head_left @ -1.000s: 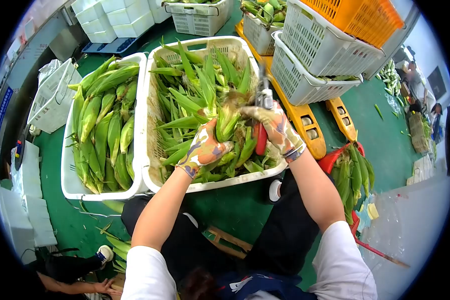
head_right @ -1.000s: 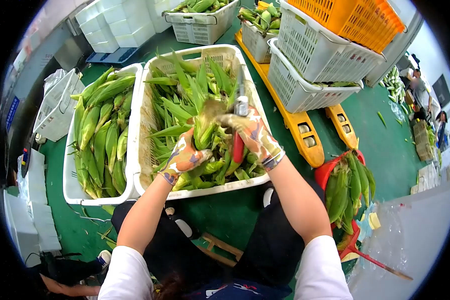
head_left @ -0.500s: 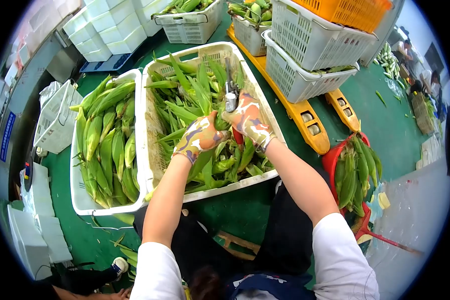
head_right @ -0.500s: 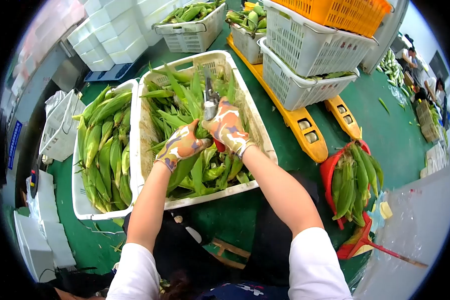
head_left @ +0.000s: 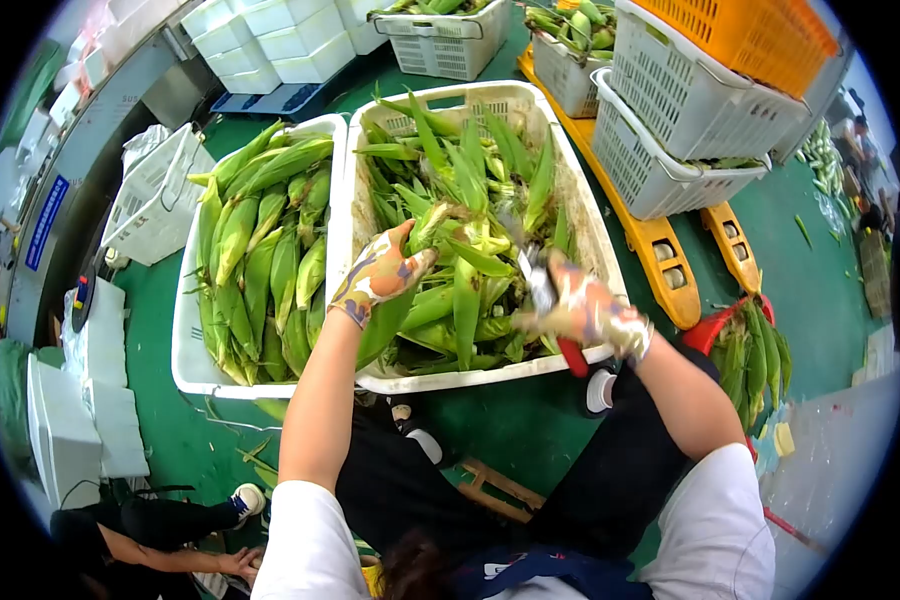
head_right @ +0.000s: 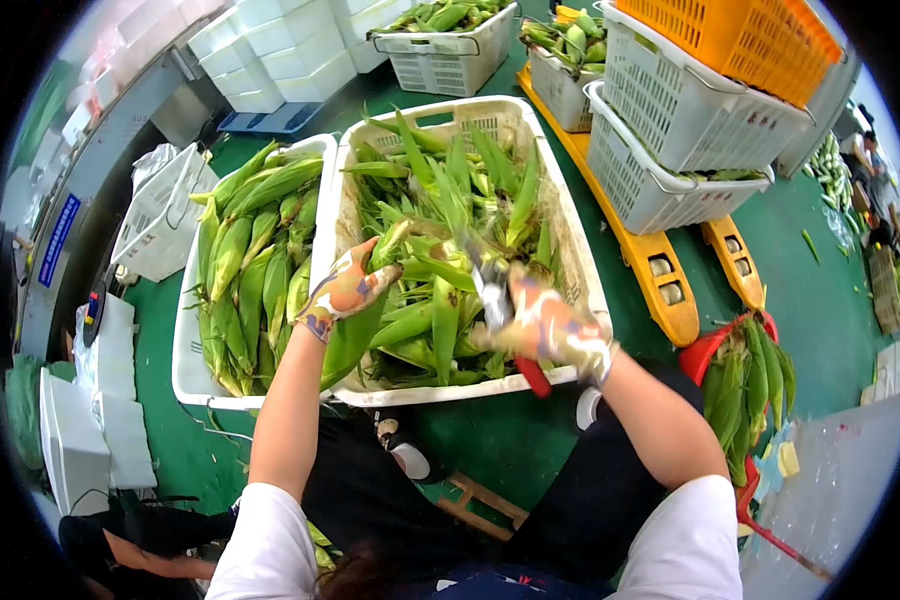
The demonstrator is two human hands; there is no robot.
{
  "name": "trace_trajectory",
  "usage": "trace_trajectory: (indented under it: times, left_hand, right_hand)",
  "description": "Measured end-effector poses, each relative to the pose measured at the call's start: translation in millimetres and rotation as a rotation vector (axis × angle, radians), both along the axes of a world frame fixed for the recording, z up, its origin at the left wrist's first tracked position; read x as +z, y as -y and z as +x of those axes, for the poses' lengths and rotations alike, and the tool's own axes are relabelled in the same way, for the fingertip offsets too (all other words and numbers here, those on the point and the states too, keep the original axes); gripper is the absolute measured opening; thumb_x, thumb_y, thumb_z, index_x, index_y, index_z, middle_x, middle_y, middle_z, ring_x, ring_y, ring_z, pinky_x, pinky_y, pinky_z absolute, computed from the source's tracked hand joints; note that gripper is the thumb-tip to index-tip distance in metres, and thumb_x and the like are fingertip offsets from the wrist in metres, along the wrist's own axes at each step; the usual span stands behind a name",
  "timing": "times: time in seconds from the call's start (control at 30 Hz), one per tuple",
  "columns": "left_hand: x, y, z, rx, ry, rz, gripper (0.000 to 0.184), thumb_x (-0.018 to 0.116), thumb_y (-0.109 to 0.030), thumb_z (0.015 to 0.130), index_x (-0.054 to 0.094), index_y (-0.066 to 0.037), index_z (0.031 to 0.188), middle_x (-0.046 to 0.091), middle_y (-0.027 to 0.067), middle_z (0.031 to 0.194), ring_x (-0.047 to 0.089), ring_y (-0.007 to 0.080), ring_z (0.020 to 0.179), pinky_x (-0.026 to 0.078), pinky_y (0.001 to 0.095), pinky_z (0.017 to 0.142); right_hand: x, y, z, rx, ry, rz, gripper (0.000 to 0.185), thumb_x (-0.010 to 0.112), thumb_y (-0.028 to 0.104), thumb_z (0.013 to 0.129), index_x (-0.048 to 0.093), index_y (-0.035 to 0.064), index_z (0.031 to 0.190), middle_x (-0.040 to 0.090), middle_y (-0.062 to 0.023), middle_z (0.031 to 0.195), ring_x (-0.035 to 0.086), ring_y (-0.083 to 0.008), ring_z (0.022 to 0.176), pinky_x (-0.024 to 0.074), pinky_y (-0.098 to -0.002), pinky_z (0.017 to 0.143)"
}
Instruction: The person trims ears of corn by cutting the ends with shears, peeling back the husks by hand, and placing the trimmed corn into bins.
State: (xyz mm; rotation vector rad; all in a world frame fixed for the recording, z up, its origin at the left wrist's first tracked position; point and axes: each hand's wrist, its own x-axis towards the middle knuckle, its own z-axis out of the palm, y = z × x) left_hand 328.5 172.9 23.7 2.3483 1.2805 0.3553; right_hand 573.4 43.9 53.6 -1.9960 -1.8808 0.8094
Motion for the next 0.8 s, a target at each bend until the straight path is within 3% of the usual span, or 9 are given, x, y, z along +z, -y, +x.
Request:
trace_trajectory:
  times: [0.1,0.17,0.2,0.3,0.33,0.5,0.6,0.73,0.8]
  left_hand:
    - [-9,-3,0,0.047,0.06,-0.171,0.059,0.057,-0.029,0.085,0.033,0.002,0.129,0.056,0.0193,0.107,0.055,0.0257,0.098,0.043,0.0319,0.085]
    - [-21,-8,-3,-0.153,0.359,-0.313,0.053,0.055,-0.026,0.087,0.033,0.002,0.126,0.057,0.015,0.107,0.055,0.0173,0.096,0.043,0.0281,0.082]
    - [-13,-3,-2,-0.153,0.246,-0.306,0.047,0.054,-0.021,0.088,0.034,0.003,0.124,0.057,0.0129,0.106,0.055,0.014,0.094,0.044,0.026,0.08]
    - [-13,-2,-2,-0.27,0.264,-0.319,0.049,0.055,-0.02,0.088,0.032,0.003,0.125,0.059,0.0142,0.103,0.057,0.0154,0.091,0.044,0.0271,0.078]
    - [-14,-1,-2,-0.306,0.483,-0.623,0.05,0.056,-0.022,0.087,0.033,0.003,0.124,0.059,0.0153,0.103,0.058,0.0178,0.092,0.045,0.0286,0.079]
    - [0,6,2,-0.33,0.552,-0.869,0.05,0.055,-0.024,0.087,0.034,0.004,0.123,0.059,0.0174,0.102,0.059,0.0217,0.094,0.045,0.0309,0.083]
    - [9,1,-1,-0.247,0.589,-0.728,0.049,0.055,-0.021,0.087,0.034,0.003,0.124,0.059,0.0162,0.102,0.059,0.0211,0.092,0.046,0.03,0.082]
    - [20,-17,-16,0.146,0.669,-0.224,0.046,0.056,-0.02,0.085,0.039,0.005,0.119,0.063,0.0113,0.094,0.06,0.0173,0.088,0.048,0.0265,0.077]
    - [33,-28,-30,0.276,0.789,0.106,0.046,0.056,-0.023,0.085,0.042,0.005,0.119,0.06,0.0146,0.104,0.06,0.0195,0.088,0.048,0.0304,0.079]
  right_hand:
    - [-21,9,-18,0.184,-0.075,-0.002,0.072,0.072,0.046,0.061,0.043,-0.0027,0.105,0.057,-0.0204,0.09,0.057,-0.0316,0.087,0.0464,-0.0362,0.075]
    - [-30,-1,-23,0.166,-0.186,-0.068,0.064,0.073,0.042,0.061,0.044,-0.0021,0.097,0.055,-0.0151,0.08,0.053,-0.025,0.071,0.0444,-0.0348,0.066]
    - [-33,-3,-21,0.18,-0.232,-0.003,0.062,0.073,0.041,0.062,0.044,-0.0012,0.096,0.054,-0.0143,0.079,0.052,-0.024,0.07,0.0444,-0.0342,0.066]
    - [-18,-3,-21,0.201,-0.285,0.057,0.058,0.074,0.039,0.062,0.044,0.0004,0.094,0.054,-0.0128,0.077,0.052,-0.0223,0.069,0.0442,-0.0332,0.065]
    - [-11,-3,-20,0.201,-0.294,0.047,0.056,0.074,0.038,0.062,0.044,0.0011,0.094,0.054,-0.0121,0.077,0.052,-0.0217,0.069,0.0441,-0.0328,0.065]
    - [-12,-15,-6,0.42,-0.299,-0.011,0.045,0.074,0.028,0.065,0.046,0.0026,0.09,0.055,-0.0081,0.073,0.051,-0.017,0.066,0.0437,-0.0316,0.062]
    - [-38,-19,-8,-0.162,-0.942,-0.159,0.018,0.064,0.018,0.075,0.056,0.0032,0.081,0.057,-0.0031,0.07,0.052,-0.0124,0.064,0.0446,-0.0289,0.059]
    - [-20,-25,9,0.027,-0.886,-0.326,0.045,0.066,0.029,0.076,0.054,-0.0017,0.108,0.062,-0.0101,0.093,0.057,-0.0165,0.081,0.0455,-0.0261,0.076]
    - [-12,-6,-9,-0.015,-0.528,-0.224,0.073,0.07,0.04,0.07,0.043,-0.005,0.12,0.059,-0.0162,0.102,0.056,-0.0207,0.093,0.0439,-0.0281,0.082]
